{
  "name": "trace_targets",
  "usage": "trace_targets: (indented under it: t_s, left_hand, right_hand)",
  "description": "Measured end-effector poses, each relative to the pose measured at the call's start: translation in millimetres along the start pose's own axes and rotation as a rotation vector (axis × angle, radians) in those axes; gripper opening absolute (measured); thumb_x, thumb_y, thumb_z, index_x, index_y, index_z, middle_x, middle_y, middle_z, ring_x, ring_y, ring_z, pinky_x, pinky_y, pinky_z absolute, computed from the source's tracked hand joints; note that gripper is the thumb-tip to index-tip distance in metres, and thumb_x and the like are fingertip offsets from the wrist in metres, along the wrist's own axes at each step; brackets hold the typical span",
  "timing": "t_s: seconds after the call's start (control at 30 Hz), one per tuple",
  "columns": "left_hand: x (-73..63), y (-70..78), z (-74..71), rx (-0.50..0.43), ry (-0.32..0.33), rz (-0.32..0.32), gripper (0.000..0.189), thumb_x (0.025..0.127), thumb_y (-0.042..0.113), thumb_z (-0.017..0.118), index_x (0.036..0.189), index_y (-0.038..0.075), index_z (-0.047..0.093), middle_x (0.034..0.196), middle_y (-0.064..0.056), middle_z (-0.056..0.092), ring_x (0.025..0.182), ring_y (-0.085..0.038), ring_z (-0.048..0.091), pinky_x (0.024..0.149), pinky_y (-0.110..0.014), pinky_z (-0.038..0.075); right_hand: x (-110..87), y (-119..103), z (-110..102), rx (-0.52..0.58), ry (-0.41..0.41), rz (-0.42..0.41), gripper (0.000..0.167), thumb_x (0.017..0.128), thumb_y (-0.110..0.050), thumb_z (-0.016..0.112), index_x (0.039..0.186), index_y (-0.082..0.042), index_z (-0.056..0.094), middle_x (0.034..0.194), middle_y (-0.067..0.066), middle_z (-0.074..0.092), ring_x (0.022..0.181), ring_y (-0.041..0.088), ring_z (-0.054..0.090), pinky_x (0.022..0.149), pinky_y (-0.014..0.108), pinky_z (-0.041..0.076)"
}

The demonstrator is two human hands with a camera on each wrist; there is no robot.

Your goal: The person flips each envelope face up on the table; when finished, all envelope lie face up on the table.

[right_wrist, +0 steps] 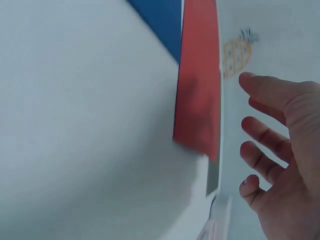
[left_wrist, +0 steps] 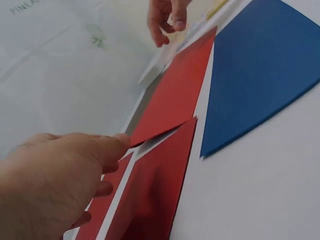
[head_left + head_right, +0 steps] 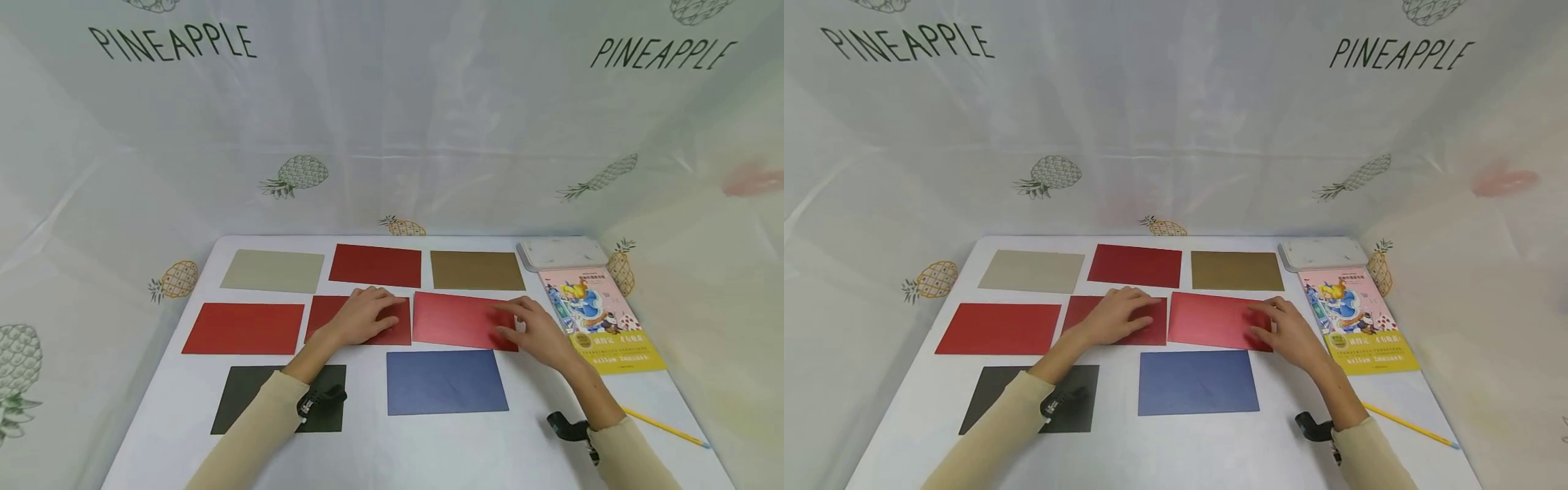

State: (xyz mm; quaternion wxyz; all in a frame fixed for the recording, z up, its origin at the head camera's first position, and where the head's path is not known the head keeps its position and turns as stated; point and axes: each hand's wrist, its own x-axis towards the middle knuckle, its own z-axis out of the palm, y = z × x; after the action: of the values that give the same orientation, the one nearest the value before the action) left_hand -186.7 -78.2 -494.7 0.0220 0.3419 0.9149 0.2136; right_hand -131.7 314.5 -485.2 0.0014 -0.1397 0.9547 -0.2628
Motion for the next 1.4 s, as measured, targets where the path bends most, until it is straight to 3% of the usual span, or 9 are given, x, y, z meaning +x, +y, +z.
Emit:
trace_targets:
  t_s: [0.23,0.47,0.63,0.93,1.17,1.4]
  left_hand:
    - [13.2,9.0,15.0,0.024,-0.021,-0.007,0.048,0.097,0.037,0.066,0.141,0.022,0.059,0.138,-0.002,0.061,0.127,-0.023,0.052,0.104,-0.053,0.038]
    - [17.0,12.9,27.3,0.042,-0.035,-0.01,0.047,0.097,0.038,0.066,0.141,0.023,0.06,0.138,0.002,0.061,0.128,-0.022,0.051,0.103,-0.05,0.039]
    - [16.3,14.4,28.7,0.06,-0.039,0.001,0.047,0.097,0.038,0.065,0.142,0.025,0.059,0.139,0.003,0.06,0.129,-0.019,0.05,0.104,-0.048,0.038]
    - [16.4,18.0,27.5,0.108,-0.011,0.014,0.045,0.095,0.036,0.069,0.138,0.024,0.063,0.136,0.002,0.063,0.124,-0.019,0.051,0.1,-0.047,0.04]
    - [18.3,21.0,26.5,0.13,0.008,0.002,0.044,0.092,0.038,0.073,0.134,0.025,0.067,0.132,0.003,0.065,0.122,-0.019,0.053,0.098,-0.045,0.04]
    - [20.6,22.0,27.7,0.128,0.056,-0.006,0.042,0.09,0.041,0.075,0.129,0.026,0.069,0.125,0.005,0.068,0.117,-0.018,0.057,0.095,-0.043,0.041]
  right_hand:
    - [-10.4,22.2,-5.1,-0.039,0.002,0.057,0.05,0.085,-0.029,0.082,0.13,-0.01,0.067,0.12,0.013,0.059,0.101,0.028,0.054,0.073,0.034,0.052]
    - [-15.0,27.2,-4.5,-0.033,-0.051,0.074,0.046,0.087,-0.029,0.08,0.129,-0.012,0.069,0.123,0.012,0.062,0.106,0.031,0.056,0.083,0.046,0.054]
    - [-17.5,28.5,-0.9,-0.028,-0.104,0.087,0.046,0.09,-0.028,0.076,0.131,-0.009,0.067,0.128,0.013,0.06,0.12,0.036,0.053,0.093,0.056,0.05]
    - [-18.3,28.4,3.2,-0.106,-0.106,0.074,0.052,0.084,-0.024,0.082,0.131,-0.008,0.066,0.128,0.014,0.06,0.121,0.038,0.052,0.094,0.057,0.05]
    - [-19.7,29.2,3.8,-0.102,-0.123,0.072,0.062,0.078,-0.025,0.086,0.133,-0.007,0.064,0.132,0.015,0.058,0.122,0.04,0.051,0.092,0.055,0.052]
    - [-21.2,30.4,4.3,-0.089,-0.106,0.042,0.059,0.08,-0.023,0.085,0.132,-0.005,0.065,0.13,0.016,0.059,0.121,0.04,0.053,0.095,0.058,0.049]
